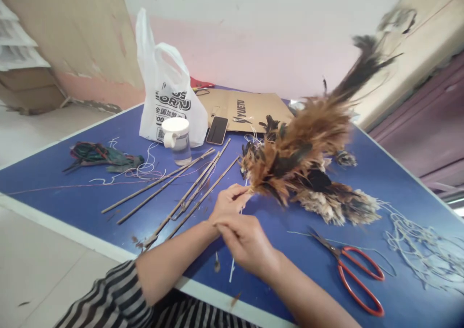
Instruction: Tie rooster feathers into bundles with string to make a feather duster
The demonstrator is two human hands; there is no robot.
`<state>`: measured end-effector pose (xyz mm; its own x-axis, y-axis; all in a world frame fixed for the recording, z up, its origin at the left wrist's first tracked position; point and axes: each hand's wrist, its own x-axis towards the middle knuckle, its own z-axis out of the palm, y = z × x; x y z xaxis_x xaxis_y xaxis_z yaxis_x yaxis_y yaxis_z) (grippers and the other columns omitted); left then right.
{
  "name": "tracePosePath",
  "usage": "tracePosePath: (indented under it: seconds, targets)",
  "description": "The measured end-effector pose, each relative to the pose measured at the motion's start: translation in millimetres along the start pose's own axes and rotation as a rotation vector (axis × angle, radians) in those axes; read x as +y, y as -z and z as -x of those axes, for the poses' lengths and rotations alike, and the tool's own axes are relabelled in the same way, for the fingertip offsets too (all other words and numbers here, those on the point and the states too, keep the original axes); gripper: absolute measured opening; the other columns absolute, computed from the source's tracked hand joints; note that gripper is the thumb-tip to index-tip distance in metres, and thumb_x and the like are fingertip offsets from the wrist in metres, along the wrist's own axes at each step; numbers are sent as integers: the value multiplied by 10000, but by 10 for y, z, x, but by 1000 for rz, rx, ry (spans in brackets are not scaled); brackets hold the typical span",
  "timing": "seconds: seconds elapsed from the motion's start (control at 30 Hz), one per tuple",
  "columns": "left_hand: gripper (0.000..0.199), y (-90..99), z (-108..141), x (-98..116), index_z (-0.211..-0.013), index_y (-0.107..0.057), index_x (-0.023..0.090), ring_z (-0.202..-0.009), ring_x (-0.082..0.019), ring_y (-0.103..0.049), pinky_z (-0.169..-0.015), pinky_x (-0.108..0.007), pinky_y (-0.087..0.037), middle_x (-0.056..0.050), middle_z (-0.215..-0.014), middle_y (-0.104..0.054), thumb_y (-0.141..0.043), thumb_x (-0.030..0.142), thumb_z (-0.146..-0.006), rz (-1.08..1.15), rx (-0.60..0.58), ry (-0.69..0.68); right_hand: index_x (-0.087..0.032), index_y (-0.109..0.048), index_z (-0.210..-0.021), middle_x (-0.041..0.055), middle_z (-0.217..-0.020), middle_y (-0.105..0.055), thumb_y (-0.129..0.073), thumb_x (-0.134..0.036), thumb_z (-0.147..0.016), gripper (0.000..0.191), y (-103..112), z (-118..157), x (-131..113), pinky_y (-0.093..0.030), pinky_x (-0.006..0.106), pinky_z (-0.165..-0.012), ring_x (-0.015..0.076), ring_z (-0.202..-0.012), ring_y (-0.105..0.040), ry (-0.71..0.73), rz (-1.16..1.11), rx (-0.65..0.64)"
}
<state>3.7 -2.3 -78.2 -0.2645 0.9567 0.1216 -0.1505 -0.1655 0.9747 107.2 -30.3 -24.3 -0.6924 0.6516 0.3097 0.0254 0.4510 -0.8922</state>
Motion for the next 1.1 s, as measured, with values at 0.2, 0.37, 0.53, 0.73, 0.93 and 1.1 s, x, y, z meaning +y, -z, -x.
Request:
tracePosePath:
  seconds: [0.2, 0.37, 0.53, 0.73, 0.93, 1.1]
  targets:
    - [257, 226, -47, 127, -853, -625, 121, -485, -31, -363, -401, -165, -191, 17, -626, -457, -662, 306, -679, 397, -68, 156, -199, -679, -840, -8, -582, -594, -486, -285, -819, 212, 480, -74, 7, -382, 197, -493, 91, -512, -494, -136, 65, -174]
    - [242, 273, -63, 181, -744, -588, 104, -475, -29, -366, -377, -162, -183, -21, -695, -506, -624, 341, -709, 408, -96, 160, -158, -676, -884, -13, -523, -559, -497, -308, -801, 248, 784, -127, 263, -378, 198, -474, 94, -490, -481, -308, 32, -239]
    - [261, 291, -73, 207, -744, -579, 100, -438, -24, -360, -364, -165, -189, -35, -682, -546, -576, 360, -739, 367, -93, 136, -200, -675, -938, 49, -907, -665, -564, -304, -734, 254, 941, -121, 438, -448, 268, -613, 139, -635, -555, -283, 242, -339]
    - [290, 272, -51, 264, -799, -525, 134, -410, -36, -367, -336, -162, -180, -38, -683, -594, -515, 422, -767, 357, -73, 87, -185, -654, -939, 73, -1010, -621, -561, -291, -735, 248, 942, -164, 533, -436, 270, -625, 140, -676, -555, -197, 464, -48]
    - [321, 273, -9, 326, -732, -541, 118, -416, -29, -368, -339, -156, -164, -39, -682, -597, -507, 434, -778, 255, -60, 43, -176, -655, -664, 55, -930, -625, -543, -287, -750, 180, 946, -162, 500, -437, 272, -667, 144, -710, -575, -161, 387, -113]
    - [293, 289, -3, 337, -735, -562, 115, -400, -20, -352, -344, -162, -159, -24, -662, -586, -541, 405, -766, 208, -83, 51, -188, -585, -1054, 54, -992, -572, -557, -271, -721, 344, 961, -148, 560, -443, 260, -619, 97, -585, -524, -212, 452, 1]
